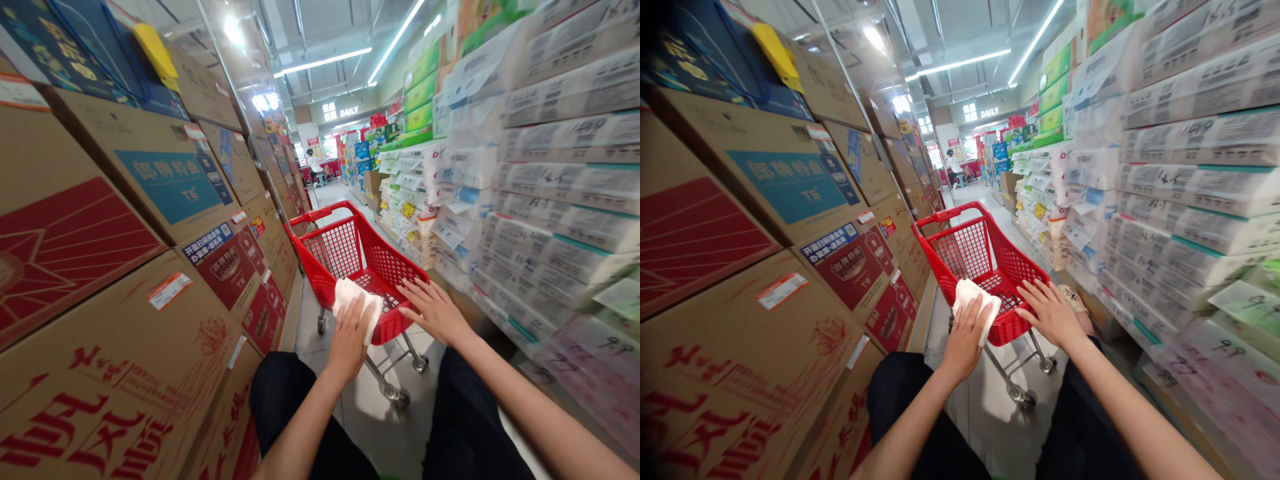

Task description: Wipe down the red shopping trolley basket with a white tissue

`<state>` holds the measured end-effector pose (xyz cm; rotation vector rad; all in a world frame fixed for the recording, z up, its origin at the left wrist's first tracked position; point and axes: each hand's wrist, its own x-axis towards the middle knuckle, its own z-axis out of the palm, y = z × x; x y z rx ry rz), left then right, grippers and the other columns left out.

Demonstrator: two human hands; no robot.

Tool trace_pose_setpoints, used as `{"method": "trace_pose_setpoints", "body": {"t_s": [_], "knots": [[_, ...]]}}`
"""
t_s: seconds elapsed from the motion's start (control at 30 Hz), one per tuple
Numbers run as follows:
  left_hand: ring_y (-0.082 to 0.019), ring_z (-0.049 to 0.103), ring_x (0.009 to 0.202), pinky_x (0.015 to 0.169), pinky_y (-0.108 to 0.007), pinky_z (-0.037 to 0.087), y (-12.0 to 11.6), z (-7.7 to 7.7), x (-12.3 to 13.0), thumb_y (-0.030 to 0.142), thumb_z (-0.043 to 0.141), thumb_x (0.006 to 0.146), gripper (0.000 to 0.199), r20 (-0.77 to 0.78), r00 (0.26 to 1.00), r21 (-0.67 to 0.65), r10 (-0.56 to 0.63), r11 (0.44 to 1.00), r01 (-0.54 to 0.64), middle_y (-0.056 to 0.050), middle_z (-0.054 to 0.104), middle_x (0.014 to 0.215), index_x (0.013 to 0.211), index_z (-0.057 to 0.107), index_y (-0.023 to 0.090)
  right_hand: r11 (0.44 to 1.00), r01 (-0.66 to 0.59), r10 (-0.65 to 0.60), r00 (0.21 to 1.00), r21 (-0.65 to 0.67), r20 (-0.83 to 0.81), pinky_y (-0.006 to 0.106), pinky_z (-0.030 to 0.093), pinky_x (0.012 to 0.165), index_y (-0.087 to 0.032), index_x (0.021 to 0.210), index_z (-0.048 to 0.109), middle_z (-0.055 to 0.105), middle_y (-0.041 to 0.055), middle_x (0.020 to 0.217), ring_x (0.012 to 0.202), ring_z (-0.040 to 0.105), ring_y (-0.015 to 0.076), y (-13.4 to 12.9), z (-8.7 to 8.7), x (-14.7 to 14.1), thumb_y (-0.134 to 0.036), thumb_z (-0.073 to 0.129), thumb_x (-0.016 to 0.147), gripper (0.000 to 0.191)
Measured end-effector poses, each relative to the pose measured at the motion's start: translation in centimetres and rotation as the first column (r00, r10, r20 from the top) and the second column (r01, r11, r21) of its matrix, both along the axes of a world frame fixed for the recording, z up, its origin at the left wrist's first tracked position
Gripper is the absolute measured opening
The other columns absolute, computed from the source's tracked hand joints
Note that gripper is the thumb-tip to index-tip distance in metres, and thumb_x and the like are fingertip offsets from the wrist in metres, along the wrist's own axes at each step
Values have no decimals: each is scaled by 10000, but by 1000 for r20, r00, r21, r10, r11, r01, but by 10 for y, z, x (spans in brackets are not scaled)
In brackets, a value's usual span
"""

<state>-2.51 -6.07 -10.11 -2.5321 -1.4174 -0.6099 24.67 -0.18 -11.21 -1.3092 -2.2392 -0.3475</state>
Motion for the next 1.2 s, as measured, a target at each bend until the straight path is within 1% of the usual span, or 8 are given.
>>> {"method": "trace_pose_setpoints", "body": {"t_s": [0.2,0.3,0.47,0.6,0.73,0.93,1.07,1.2], "knots": [[-278,65,1598,1274,-551,263,1,-13,44,-36,463,812,933,90,981,42,171,984,-175,-99,81,1730,1651,136,211,998,55,-55,998,9,-11,553,238,1247,-225,1546,456,479,97,1580,1540,251,317,-2,-10,-11,-579,472,979,668],[-269,96,1599,1274,-525,279,-6,-17,59,23,476,867,872,-3,997,79,75,994,-75,-94,98,1729,1652,134,189,997,63,-63,998,34,0,562,237,1243,-197,1589,376,489,122,1561,1531,253,337,-13,-9,-21,-489,513,961,706],[-226,143,1594,1274,-457,284,-15,-6,37,58,486,887,842,-176,984,116,-6,993,27,-65,153,1724,1649,155,196,999,18,-19,1000,28,9,555,218,1253,-188,1621,301,469,118,1570,1514,280,350,-33,0,-25,-411,590,895,812],[-237,145,1594,1286,-474,251,-15,6,8,81,526,881,863,-151,987,112,60,993,-44,-64,165,1722,1650,160,220,999,-50,50,999,-5,5,552,207,1261,-194,1626,283,413,96,1619,1519,275,342,-49,4,-36,-345,598,865,838],[-245,182,1587,1295,-501,228,-3,9,-7,151,500,974,685,-61,985,130,159,980,-150,-59,263,1697,1619,285,236,993,-113,113,994,-37,-14,553,214,1265,-193,1636,251,348,87,1661,1527,264,332,-60,5,-57,-311,596,848,868],[-257,391,1504,1281,-537,265,18,8,9,194,464,1007,501,-5,974,65,228,972,-228,-69,475,1589,1508,488,206,991,-129,127,991,-44,-50,547,290,1243,-133,1654,120,289,116,1684,1530,245,345,-67,2,-80,-291,612,831,972],[-219,344,1530,1283,-485,287,8,0,24,90,458,940,633,-32,984,111,173,979,-169,-76,400,1635,1565,393,165,993,-121,121,992,-12,-29,563,307,1232,-96,1651,95,255,144,1692,1518,260,368,-68,3,-76,-285,614,827,992],[-197,267,1562,1301,-451,249,-7,-1,10,89,491,929,725,-99,994,148,48,988,-33,-48,337,1668,1617,285,193,990,-141,141,990,8,-22,550,332,1223,-91,1651,67,254,147,1692,1503,296,358,-72,6,-63,-272,591,841,982]]}}
